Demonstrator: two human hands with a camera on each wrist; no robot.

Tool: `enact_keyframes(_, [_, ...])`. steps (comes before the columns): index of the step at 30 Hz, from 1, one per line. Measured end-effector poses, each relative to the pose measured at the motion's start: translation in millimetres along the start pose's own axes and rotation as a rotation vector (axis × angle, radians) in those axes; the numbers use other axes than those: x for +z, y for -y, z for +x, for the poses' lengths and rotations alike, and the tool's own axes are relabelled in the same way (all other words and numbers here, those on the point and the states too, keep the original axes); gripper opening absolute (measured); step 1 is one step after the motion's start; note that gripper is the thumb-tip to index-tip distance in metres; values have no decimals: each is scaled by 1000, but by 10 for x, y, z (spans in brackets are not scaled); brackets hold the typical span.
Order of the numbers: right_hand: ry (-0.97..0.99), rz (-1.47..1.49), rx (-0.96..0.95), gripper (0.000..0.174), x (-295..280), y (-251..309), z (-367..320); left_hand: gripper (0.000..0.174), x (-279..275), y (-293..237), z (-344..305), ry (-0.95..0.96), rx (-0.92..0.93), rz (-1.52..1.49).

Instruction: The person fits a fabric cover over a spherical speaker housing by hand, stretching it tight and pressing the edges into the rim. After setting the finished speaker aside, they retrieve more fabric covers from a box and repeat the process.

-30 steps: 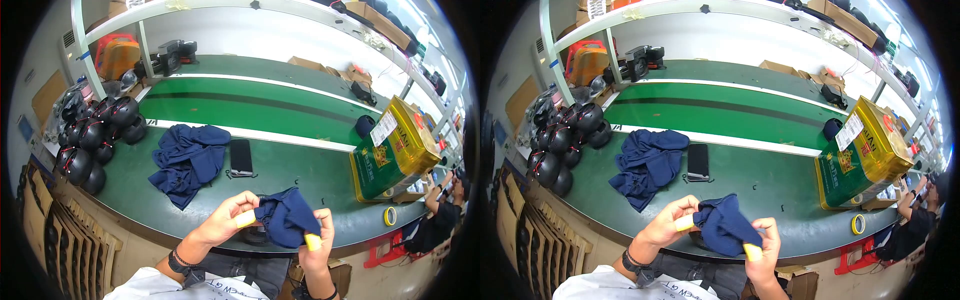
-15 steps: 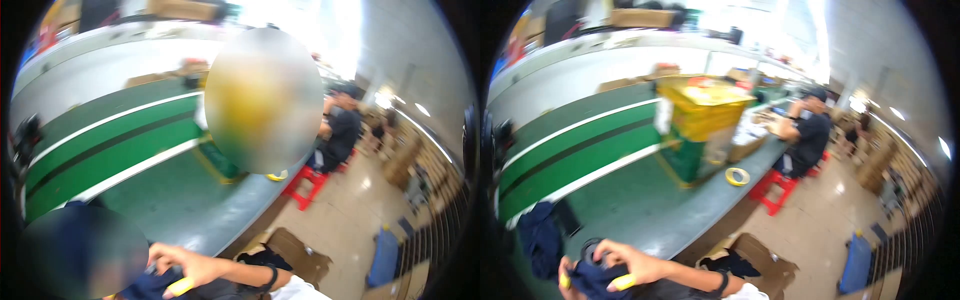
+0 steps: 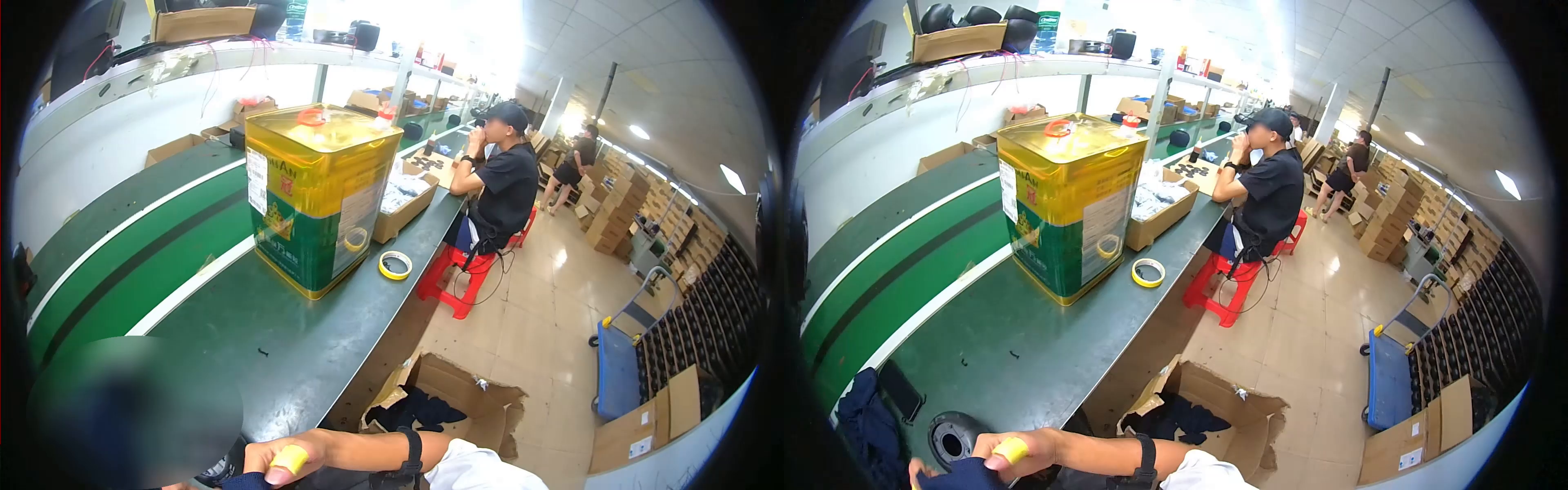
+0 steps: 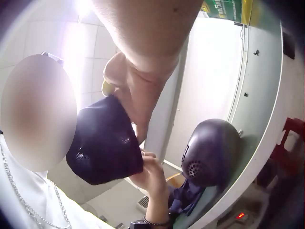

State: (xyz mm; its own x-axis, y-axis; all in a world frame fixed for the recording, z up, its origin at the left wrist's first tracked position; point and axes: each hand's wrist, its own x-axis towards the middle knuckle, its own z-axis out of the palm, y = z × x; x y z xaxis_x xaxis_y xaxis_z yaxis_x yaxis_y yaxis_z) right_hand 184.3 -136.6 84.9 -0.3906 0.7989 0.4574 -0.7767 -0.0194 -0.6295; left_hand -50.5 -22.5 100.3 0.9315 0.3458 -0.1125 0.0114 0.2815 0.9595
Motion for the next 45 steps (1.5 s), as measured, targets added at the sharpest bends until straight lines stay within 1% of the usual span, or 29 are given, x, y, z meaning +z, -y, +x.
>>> enact_keyframes(1, [34,-79,-24,29,-15,-26,0,21,136,-40,41,-41,7,-48])
enact_keyframes(2, [76,-128,238,29,-207,-97,-96,20,264,-79,75,-90,19,-94])
enact_keyframes(3, [127,-176,502,58,-177,22,2,20,371,-113,99,-148,33,-140])
enact_keyframes(4, [30,-376,124,29,38,-14,82,19,443,-137,106,-217,41,-183])
enact_keyframes(5, [-60,-529,183,34,20,-18,47,19,466,-148,87,-309,41,-220])
enact_keyframes(6, [2,-705,187,30,58,101,21,22,32,94,-63,60,87,-281])
enact_keyframes(7, [-18,-700,264,29,134,210,-57,26,-548,455,4,368,240,-236])
enact_keyframes(8, [40,-777,345,25,177,337,-101,31,-347,86,157,611,270,-46])
enact_keyframes(9, [120,-964,219,20,205,400,-123,30,-190,-179,203,548,198,327])
enact_keyframes(11, [108,-1114,359,20,286,472,-142,18,-220,-189,228,493,217,658])
enact_keyframes(13, [75,-1114,523,24,388,485,-113,14,-317,-237,128,771,251,434])
enact_keyframes(14, [155,-1100,564,30,346,468,-117,13,-347,-288,98,860,288,402])
enact_keyframes(15, [280,-1103,538,27,277,435,-139,13,-345,-258,12,816,318,362])
enact_keyframes(17, [401,-1016,496,21,202,411,-121,14,-439,-247,-26,719,322,446])
enact_keyframes(18, [414,-1006,500,21,183,418,-77,16,-483,-252,-44,664,270,518])
enact_keyframes(19, [303,-1051,395,22,175,417,-14,17,-475,-217,-59,524,350,537])
enact_keyframes(21, [37,-1152,179,26,76,370,25,19,-435,-266,-39,239,445,713])
enact_keyframes(23, [-168,-1481,216,25,5,361,39,20,-513,-119,-1,6,338,791])
enact_keyframes(24, [-250,-1460,269,24,-91,298,19,18,-563,34,56,-128,331,801])
enact_keyframes(25, [-334,-1434,323,23,-223,200,-21,10,-570,151,111,-218,219,575])
enact_keyframes(26, [-300,-1404,354,22,-354,135,-86,11,-621,334,157,-191,255,536])
enact_keyframes(27, [-304,-1398,365,22,-335,74,-119,12,-641,461,183,-166,291,493])
enact_keyframes(29, [-415,-1078,308,20,-238,-118,-260,16,-452,574,36,-172,308,341])
enact_keyframes(30, [-364,-1064,356,19,-195,-108,-329,18,-435,571,-19,-125,329,358])
enact_keyframes(31, [-336,-1055,325,19,-177,-148,-397,17,-383,628,-78,-134,329,321])
enact_keyframes(34, [-389,-982,389,17,-43,-216,-507,17,-279,715,-219,-109,308,314])
enact_keyframes(37, [-379,-1036,401,16,-26,-239,-548,17,-208,701,-272,-118,289,325])
enact_keyframes(42, [-402,-976,365,18,-69,-248,-595,18,-190,743,-296,-119,272,298])
enact_keyframes(45, [-397,-946,377,19,-74,-236,-617,19,-150,707,-305,-150,252,341])
